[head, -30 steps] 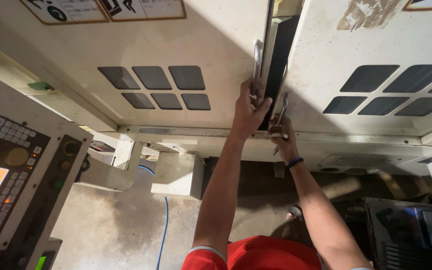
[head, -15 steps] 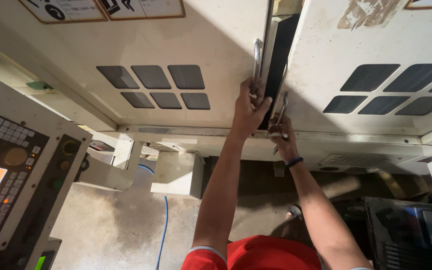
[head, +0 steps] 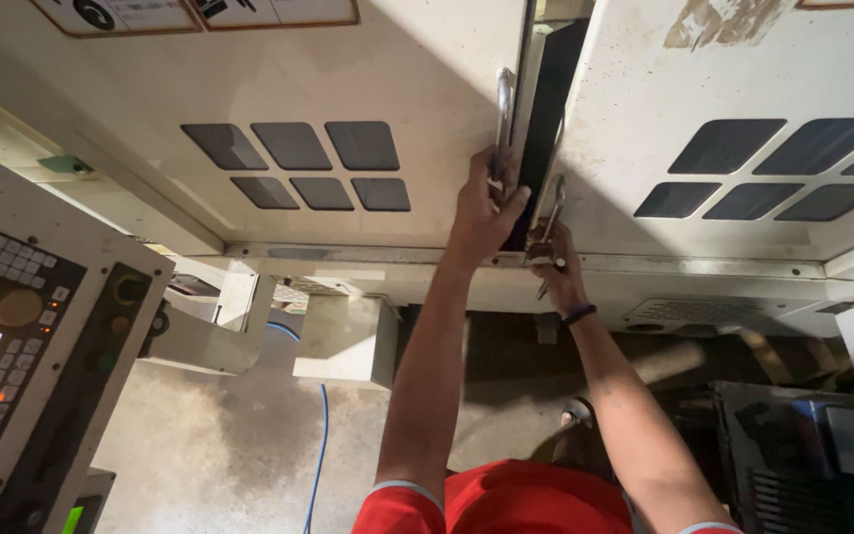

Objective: The person uses a wrench to loosen and remove bolts from the locking mechanism of a large industrial machine door. After removing the bolts, the person opens the door to reveal the interior of the machine.

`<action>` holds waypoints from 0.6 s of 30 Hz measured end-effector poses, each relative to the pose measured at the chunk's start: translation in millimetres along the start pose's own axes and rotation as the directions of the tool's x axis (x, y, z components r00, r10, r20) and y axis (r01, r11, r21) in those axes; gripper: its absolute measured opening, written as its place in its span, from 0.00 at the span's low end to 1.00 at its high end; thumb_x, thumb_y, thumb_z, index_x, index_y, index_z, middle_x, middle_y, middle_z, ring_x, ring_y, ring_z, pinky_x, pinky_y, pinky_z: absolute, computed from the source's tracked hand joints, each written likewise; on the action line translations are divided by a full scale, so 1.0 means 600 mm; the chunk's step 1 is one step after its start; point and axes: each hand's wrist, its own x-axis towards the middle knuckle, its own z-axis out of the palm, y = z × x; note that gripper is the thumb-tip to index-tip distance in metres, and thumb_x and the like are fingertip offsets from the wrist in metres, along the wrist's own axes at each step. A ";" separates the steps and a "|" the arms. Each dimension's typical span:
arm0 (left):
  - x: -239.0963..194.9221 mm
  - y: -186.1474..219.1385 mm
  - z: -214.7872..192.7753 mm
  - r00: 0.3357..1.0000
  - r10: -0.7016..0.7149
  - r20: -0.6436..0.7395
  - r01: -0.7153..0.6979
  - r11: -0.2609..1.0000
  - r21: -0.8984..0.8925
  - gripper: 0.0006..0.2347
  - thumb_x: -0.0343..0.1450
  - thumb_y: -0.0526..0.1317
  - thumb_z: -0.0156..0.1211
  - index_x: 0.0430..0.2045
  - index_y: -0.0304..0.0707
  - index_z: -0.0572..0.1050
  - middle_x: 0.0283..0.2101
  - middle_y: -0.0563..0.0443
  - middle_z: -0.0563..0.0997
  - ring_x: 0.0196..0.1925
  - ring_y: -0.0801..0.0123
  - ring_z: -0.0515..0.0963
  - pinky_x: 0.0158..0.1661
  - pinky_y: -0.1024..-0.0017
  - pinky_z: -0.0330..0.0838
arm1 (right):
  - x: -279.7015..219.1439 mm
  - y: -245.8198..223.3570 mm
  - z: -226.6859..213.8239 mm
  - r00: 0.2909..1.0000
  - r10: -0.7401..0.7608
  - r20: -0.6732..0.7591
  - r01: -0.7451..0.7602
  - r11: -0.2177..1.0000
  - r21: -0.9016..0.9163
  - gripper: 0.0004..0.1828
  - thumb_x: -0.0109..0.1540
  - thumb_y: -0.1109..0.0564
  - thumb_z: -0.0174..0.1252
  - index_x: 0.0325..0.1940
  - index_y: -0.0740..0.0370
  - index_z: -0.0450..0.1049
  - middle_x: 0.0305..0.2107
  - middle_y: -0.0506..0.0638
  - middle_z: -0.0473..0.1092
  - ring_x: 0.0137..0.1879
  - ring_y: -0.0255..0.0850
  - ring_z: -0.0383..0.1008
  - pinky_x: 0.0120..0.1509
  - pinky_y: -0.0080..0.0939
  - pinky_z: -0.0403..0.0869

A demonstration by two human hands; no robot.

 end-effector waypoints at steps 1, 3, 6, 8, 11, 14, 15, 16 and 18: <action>0.002 0.000 -0.003 1.000 -0.011 0.014 0.011 1.000 -0.008 0.22 0.71 0.31 0.65 0.60 0.34 0.65 0.39 0.52 0.75 0.37 0.72 0.76 0.36 0.73 0.70 | 0.001 -0.002 -0.004 0.999 0.033 0.008 -0.032 0.999 -0.028 0.40 0.52 0.71 0.53 0.70 0.60 0.61 0.52 0.51 0.67 0.51 0.42 0.70 0.57 0.42 0.73; 0.012 -0.001 -0.013 0.999 -0.030 0.011 0.030 0.999 0.038 0.21 0.69 0.31 0.66 0.57 0.35 0.67 0.39 0.54 0.79 0.36 0.73 0.78 0.34 0.73 0.71 | 0.008 -0.008 -0.013 0.995 0.098 0.020 -0.096 0.992 -0.087 0.36 0.56 0.72 0.55 0.69 0.59 0.62 0.51 0.49 0.69 0.50 0.40 0.71 0.55 0.41 0.74; 0.024 -0.005 -0.032 0.999 0.017 0.044 -0.020 0.997 0.069 0.18 0.68 0.30 0.66 0.52 0.37 0.70 0.39 0.54 0.81 0.38 0.73 0.80 0.34 0.73 0.72 | 0.016 -0.021 -0.031 0.990 0.129 0.058 -0.113 0.966 -0.231 0.31 0.59 0.71 0.52 0.67 0.58 0.65 0.49 0.50 0.72 0.47 0.40 0.73 0.49 0.39 0.75; 0.027 -0.007 -0.050 0.997 0.045 0.068 -0.051 0.995 0.091 0.17 0.68 0.30 0.66 0.50 0.38 0.72 0.38 0.54 0.82 0.38 0.72 0.81 0.35 0.74 0.73 | 0.014 -0.032 -0.044 0.974 0.224 0.039 -0.203 0.933 -0.299 0.30 0.59 0.71 0.51 0.66 0.57 0.65 0.47 0.49 0.72 0.45 0.38 0.72 0.36 0.37 0.73; 0.033 -0.011 -0.077 0.996 0.051 0.071 -0.061 0.987 0.147 0.16 0.66 0.29 0.66 0.47 0.39 0.73 0.36 0.55 0.83 0.36 0.72 0.82 0.33 0.75 0.73 | 0.014 -0.044 -0.062 0.965 0.263 -0.014 -0.250 0.896 -0.366 0.28 0.61 0.68 0.53 0.66 0.56 0.65 0.47 0.47 0.72 0.43 0.37 0.73 0.27 0.35 0.74; 0.031 -0.017 -0.110 0.998 0.047 0.050 -0.055 0.983 0.177 0.16 0.64 0.28 0.68 0.43 0.40 0.72 0.34 0.56 0.81 0.34 0.74 0.82 0.32 0.75 0.73 | 0.003 -0.045 -0.085 0.970 0.236 -0.051 -0.241 0.934 -0.262 0.29 0.61 0.64 0.54 0.67 0.56 0.65 0.48 0.48 0.72 0.44 0.37 0.73 0.27 0.34 0.75; 0.030 -0.019 -0.122 0.999 0.035 0.040 -0.042 0.985 0.167 0.16 0.65 0.27 0.69 0.42 0.40 0.72 0.34 0.57 0.80 0.35 0.74 0.82 0.32 0.75 0.73 | -0.001 -0.045 -0.097 0.973 0.223 -0.063 -0.232 0.952 -0.200 0.30 0.60 0.63 0.55 0.68 0.56 0.65 0.48 0.49 0.72 0.44 0.37 0.73 0.27 0.35 0.74; 0.029 -0.021 -0.133 0.999 0.026 0.031 -0.030 0.987 0.156 0.15 0.65 0.27 0.70 0.41 0.41 0.72 0.33 0.57 0.80 0.35 0.75 0.82 0.32 0.75 0.73 | -0.003 -0.048 -0.112 0.975 0.210 -0.069 -0.220 0.951 -0.216 0.30 0.60 0.61 0.55 0.67 0.56 0.65 0.48 0.49 0.72 0.44 0.37 0.74 0.29 0.35 0.75; 0.026 -0.024 -0.159 0.998 0.060 -0.027 -0.056 0.991 0.122 0.16 0.65 0.26 0.71 0.42 0.39 0.72 0.33 0.56 0.79 0.34 0.75 0.79 0.33 0.75 0.72 | -0.008 -0.052 -0.141 0.980 0.183 -0.078 -0.197 0.949 -0.247 0.29 0.59 0.57 0.55 0.66 0.57 0.66 0.47 0.49 0.73 0.45 0.38 0.74 0.33 0.37 0.76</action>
